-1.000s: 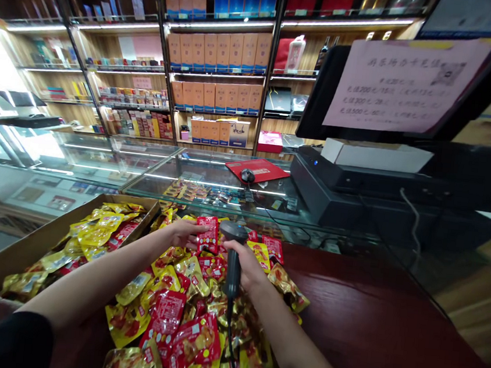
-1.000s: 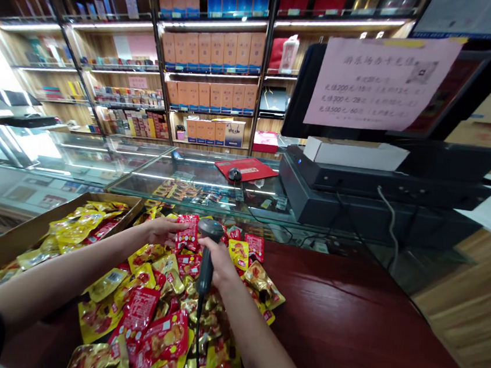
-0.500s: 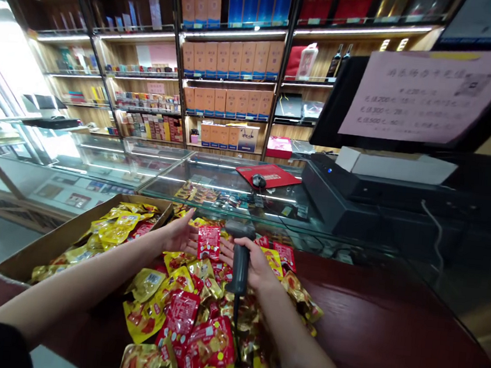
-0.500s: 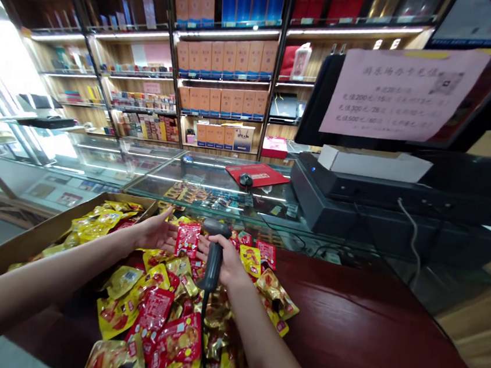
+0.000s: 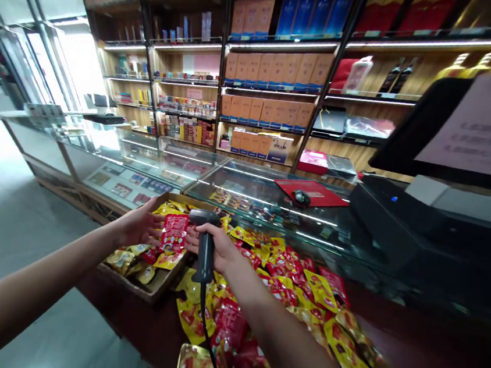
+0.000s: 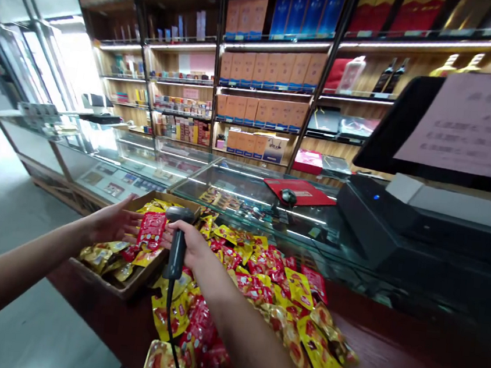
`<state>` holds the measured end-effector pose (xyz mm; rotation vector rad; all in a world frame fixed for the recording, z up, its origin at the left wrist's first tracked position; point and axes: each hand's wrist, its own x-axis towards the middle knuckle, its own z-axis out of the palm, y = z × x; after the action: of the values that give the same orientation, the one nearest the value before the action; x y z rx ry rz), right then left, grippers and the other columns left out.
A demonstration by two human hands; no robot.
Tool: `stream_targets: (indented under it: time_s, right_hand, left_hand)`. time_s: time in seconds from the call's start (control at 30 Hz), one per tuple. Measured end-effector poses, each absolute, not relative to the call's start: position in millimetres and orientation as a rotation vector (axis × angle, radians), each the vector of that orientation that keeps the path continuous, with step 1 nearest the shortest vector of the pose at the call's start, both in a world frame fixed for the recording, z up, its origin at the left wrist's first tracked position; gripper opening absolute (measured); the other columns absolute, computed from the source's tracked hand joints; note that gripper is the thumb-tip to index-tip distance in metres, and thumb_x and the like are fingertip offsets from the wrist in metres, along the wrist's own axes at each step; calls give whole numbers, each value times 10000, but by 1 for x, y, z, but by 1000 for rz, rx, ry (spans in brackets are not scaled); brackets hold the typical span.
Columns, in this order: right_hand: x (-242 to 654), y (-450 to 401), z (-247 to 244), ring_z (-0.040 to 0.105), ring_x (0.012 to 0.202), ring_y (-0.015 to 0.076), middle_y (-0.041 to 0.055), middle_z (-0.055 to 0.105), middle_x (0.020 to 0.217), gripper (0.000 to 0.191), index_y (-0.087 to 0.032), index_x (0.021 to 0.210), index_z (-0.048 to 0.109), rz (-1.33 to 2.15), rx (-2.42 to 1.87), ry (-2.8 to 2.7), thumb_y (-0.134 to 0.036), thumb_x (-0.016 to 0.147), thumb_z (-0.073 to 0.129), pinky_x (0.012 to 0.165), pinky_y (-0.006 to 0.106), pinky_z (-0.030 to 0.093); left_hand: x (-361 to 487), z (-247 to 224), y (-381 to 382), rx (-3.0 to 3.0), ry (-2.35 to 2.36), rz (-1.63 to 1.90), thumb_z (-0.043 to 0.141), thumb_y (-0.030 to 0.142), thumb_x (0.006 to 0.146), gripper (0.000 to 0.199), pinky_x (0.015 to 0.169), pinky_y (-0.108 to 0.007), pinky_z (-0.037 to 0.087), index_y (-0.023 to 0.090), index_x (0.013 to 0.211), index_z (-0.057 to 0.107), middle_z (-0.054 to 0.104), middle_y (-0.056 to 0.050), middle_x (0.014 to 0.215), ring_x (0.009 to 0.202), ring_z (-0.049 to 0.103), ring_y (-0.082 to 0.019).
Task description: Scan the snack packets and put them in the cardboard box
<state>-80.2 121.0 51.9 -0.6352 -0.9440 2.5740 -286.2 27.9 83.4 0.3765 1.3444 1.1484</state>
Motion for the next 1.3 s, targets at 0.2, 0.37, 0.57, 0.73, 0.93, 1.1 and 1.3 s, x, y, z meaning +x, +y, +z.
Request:
stream_targets:
  time_s: [0.2, 0.37, 0.57, 0.73, 0.93, 1.1, 1.3]
  right_hand:
    - [-138, 94, 46, 614, 673, 131, 31, 598, 696, 50, -123, 764, 588, 2701, -698, -963, -133, 730, 553, 743, 278, 530]
    - [-135, 92, 43, 622, 689, 131, 46, 622, 743, 87, -110, 778, 610, 2653, -732, -968, -129, 738, 535, 749, 271, 533]
    - [-82, 116, 41, 641, 679, 134, 61, 637, 734, 120, -98, 808, 612, 2609, -726, -848, -131, 725, 531, 764, 274, 533]
    - [-10, 144, 37, 668, 753, 159, 84, 673, 805, 130, -108, 832, 616, 2444, -797, -739, -153, 739, 535, 775, 290, 539]
    - [82, 174, 20, 679, 811, 182, 111, 682, 878, 116, -110, 807, 600, 2243, -881, -632, -144, 713, 541, 813, 318, 538]
    - [145, 188, 3, 676, 884, 208, 115, 680, 895, 109, -131, 813, 594, 2133, -938, -558, -154, 717, 547, 827, 358, 538]
    - [182, 204, -6, 670, 803, 189, 83, 664, 792, 68, -143, 790, 588, 2041, -1045, -564, -151, 738, 546, 747, 328, 550]
  left_hand:
    - [-332, 84, -14, 317, 1398, 1255, 360, 661, 836, 678, 716, -351, 534, 101, 1138, 594, 683, -180, 1023, 860, 664, -261]
    - [-333, 86, -10, 370, 1380, 1275, 338, 671, 841, 714, 781, -342, 508, 103, 1205, 570, 627, -193, 1203, 1060, 620, -288]
    - [-283, 75, 35, 455, 1245, 1143, 395, 689, 808, 716, 816, -376, 507, 108, 1181, 586, 644, -201, 1157, 1064, 617, -306]
    - [-216, 65, 83, 530, 1152, 964, 409, 693, 803, 698, 818, -353, 498, 117, 1149, 598, 655, -171, 1145, 1014, 634, -273]
    - [-136, 49, 139, 595, 1110, 768, 414, 735, 768, 700, 769, -337, 501, 137, 1060, 632, 685, -153, 1065, 956, 649, -266]
    - [-84, 30, 174, 639, 1096, 669, 412, 725, 775, 693, 774, -346, 502, 128, 1044, 636, 682, -156, 1065, 945, 649, -269]
    - [-48, 15, 195, 656, 1200, 631, 411, 725, 773, 674, 770, -357, 505, 134, 1006, 639, 672, -164, 1079, 1019, 617, -290]
